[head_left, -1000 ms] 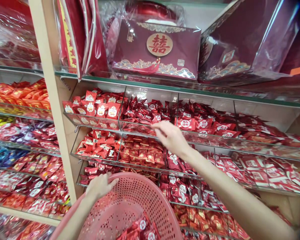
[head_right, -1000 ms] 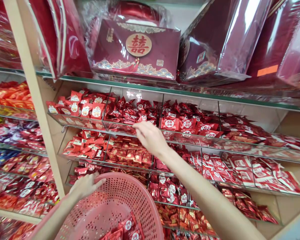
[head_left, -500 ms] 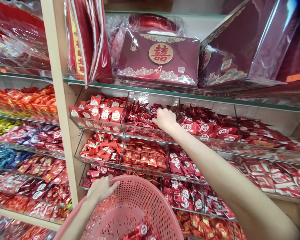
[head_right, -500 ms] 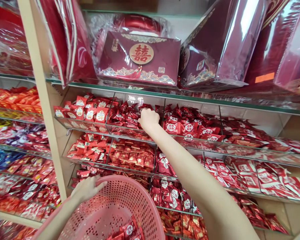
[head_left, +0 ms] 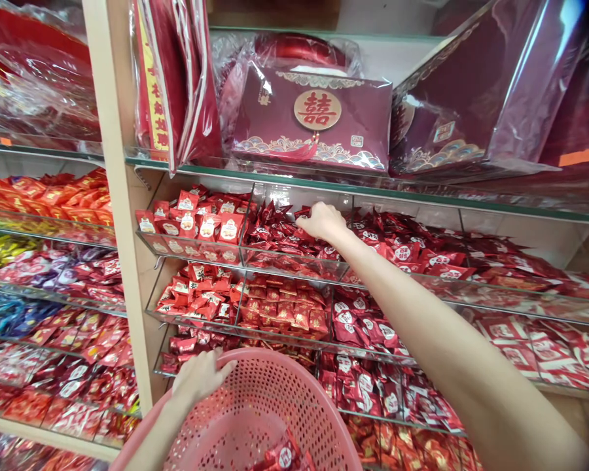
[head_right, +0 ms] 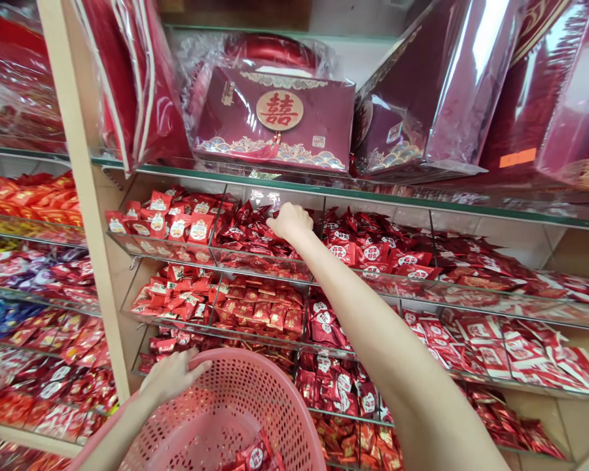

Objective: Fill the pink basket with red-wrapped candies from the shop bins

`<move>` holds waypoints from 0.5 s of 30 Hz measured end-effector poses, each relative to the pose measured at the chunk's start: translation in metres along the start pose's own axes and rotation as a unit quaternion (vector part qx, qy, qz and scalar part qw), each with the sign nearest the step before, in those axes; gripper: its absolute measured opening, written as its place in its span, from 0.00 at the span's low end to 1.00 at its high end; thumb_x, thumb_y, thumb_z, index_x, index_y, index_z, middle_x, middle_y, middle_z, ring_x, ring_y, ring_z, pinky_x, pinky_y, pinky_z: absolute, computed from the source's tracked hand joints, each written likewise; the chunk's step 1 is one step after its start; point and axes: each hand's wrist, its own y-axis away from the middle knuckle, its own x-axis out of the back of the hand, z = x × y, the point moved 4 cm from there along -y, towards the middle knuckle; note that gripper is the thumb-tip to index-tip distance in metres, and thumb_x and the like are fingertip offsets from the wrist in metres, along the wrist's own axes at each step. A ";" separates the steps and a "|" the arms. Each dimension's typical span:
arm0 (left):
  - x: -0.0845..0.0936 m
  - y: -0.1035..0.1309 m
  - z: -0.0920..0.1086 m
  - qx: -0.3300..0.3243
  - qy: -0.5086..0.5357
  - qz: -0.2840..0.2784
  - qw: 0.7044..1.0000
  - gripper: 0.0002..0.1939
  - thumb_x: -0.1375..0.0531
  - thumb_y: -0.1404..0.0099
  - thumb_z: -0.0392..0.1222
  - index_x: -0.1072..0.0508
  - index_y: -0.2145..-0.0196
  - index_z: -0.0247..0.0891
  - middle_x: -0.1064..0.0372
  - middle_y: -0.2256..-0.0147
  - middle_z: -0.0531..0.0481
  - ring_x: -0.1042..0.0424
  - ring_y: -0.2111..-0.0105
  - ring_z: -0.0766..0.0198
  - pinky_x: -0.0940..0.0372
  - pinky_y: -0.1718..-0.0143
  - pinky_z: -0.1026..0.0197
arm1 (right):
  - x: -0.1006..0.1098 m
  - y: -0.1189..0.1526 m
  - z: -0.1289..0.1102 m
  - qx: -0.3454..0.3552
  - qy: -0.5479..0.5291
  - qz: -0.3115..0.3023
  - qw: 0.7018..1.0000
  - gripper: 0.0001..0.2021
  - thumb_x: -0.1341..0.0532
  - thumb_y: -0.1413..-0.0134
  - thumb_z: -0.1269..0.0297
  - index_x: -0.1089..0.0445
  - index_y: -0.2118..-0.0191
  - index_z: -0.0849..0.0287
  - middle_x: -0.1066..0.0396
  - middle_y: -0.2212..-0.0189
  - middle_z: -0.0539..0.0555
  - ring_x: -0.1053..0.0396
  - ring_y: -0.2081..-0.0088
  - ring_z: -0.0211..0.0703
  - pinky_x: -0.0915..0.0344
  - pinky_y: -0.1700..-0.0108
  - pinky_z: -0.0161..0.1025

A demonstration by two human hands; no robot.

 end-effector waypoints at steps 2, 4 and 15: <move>0.001 0.000 0.001 -0.002 0.002 -0.001 1.000 0.32 0.60 0.44 0.66 0.31 0.60 0.40 0.28 0.63 0.39 0.29 0.61 0.48 0.39 0.64 0.52 | -0.003 -0.001 -0.009 0.006 -0.002 -0.012 1.000 0.22 0.43 0.52 0.54 0.34 0.56 0.66 0.33 0.58 0.66 0.34 0.55 0.53 0.37 0.57 0.43; 0.002 0.000 0.001 -0.002 0.003 -0.003 1.000 0.32 0.60 0.44 0.65 0.31 0.60 0.40 0.28 0.63 0.39 0.29 0.61 0.48 0.39 0.64 0.53 | -0.008 -0.001 -0.018 0.010 0.004 -0.022 1.000 0.22 0.42 0.53 0.54 0.34 0.55 0.66 0.33 0.57 0.65 0.35 0.54 0.52 0.37 0.57 0.44; -0.005 -0.002 -0.010 0.016 0.011 0.000 1.000 0.33 0.59 0.44 0.65 0.32 0.57 0.39 0.28 0.64 0.40 0.30 0.60 0.49 0.39 0.62 0.54 | -0.024 -0.005 -0.031 0.017 0.051 -0.121 0.991 0.27 0.36 0.62 0.52 0.33 0.57 0.65 0.30 0.62 0.64 0.31 0.60 0.52 0.33 0.60 0.44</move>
